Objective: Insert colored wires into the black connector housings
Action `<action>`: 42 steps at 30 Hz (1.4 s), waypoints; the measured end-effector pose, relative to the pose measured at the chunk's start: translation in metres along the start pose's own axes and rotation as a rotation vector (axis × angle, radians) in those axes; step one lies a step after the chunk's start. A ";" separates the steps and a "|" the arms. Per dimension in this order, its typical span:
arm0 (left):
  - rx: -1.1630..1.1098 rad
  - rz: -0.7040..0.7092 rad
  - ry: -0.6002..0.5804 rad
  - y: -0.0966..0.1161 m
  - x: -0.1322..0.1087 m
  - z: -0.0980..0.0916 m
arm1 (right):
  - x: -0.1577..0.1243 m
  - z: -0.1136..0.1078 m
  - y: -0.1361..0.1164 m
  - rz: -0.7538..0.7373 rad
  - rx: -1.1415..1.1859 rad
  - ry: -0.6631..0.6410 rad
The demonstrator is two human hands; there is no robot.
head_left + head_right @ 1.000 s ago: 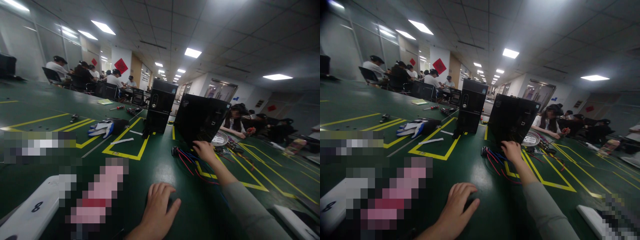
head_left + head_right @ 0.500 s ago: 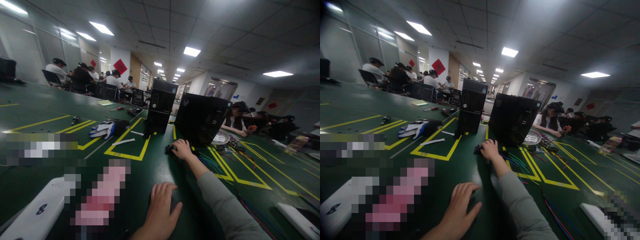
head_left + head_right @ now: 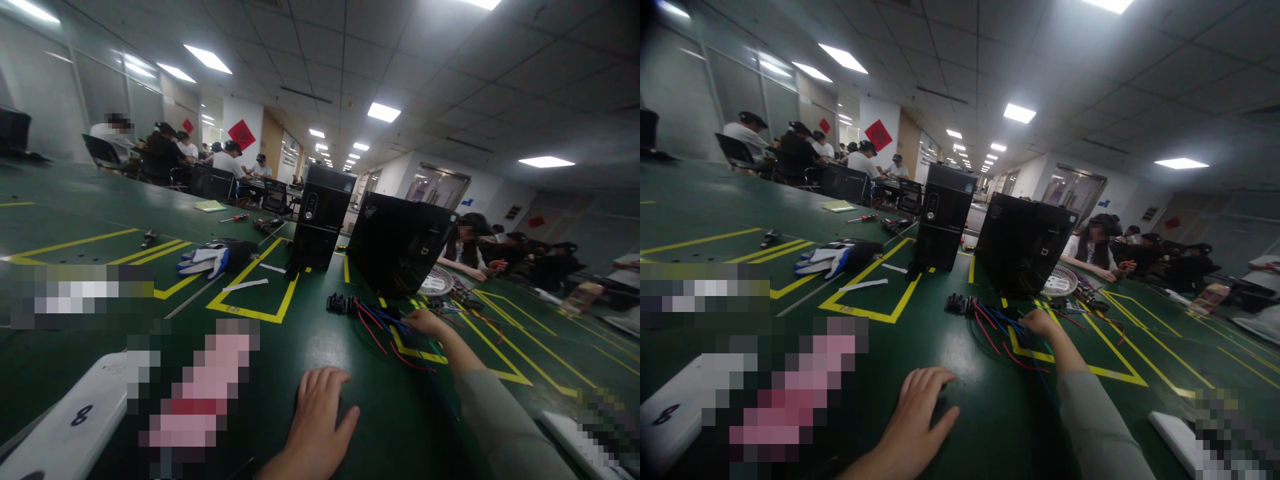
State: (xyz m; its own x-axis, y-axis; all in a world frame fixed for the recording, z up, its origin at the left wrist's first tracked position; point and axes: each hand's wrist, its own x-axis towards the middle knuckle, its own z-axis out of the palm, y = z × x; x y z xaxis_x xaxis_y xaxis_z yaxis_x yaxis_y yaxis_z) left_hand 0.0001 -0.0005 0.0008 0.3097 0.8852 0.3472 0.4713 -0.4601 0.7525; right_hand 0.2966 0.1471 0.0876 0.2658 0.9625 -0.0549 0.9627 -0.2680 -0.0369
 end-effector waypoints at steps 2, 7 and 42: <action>-0.003 0.000 0.003 -0.001 0.000 0.000 | -0.006 -0.009 0.005 0.059 0.028 0.090; -0.002 0.008 0.010 -0.003 0.000 0.002 | -0.037 -0.054 0.015 0.272 0.067 0.469; 0.023 0.049 -0.057 0.004 -0.004 -0.005 | -0.214 0.070 -0.069 -0.274 0.962 -0.146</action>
State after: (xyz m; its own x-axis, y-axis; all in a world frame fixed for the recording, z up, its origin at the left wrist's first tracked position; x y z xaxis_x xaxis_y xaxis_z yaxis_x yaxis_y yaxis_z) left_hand -0.0032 -0.0052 0.0051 0.3788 0.8566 0.3504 0.4728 -0.5046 0.7224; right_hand 0.1696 -0.0432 0.0325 -0.0293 0.9986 -0.0430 0.5234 -0.0213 -0.8518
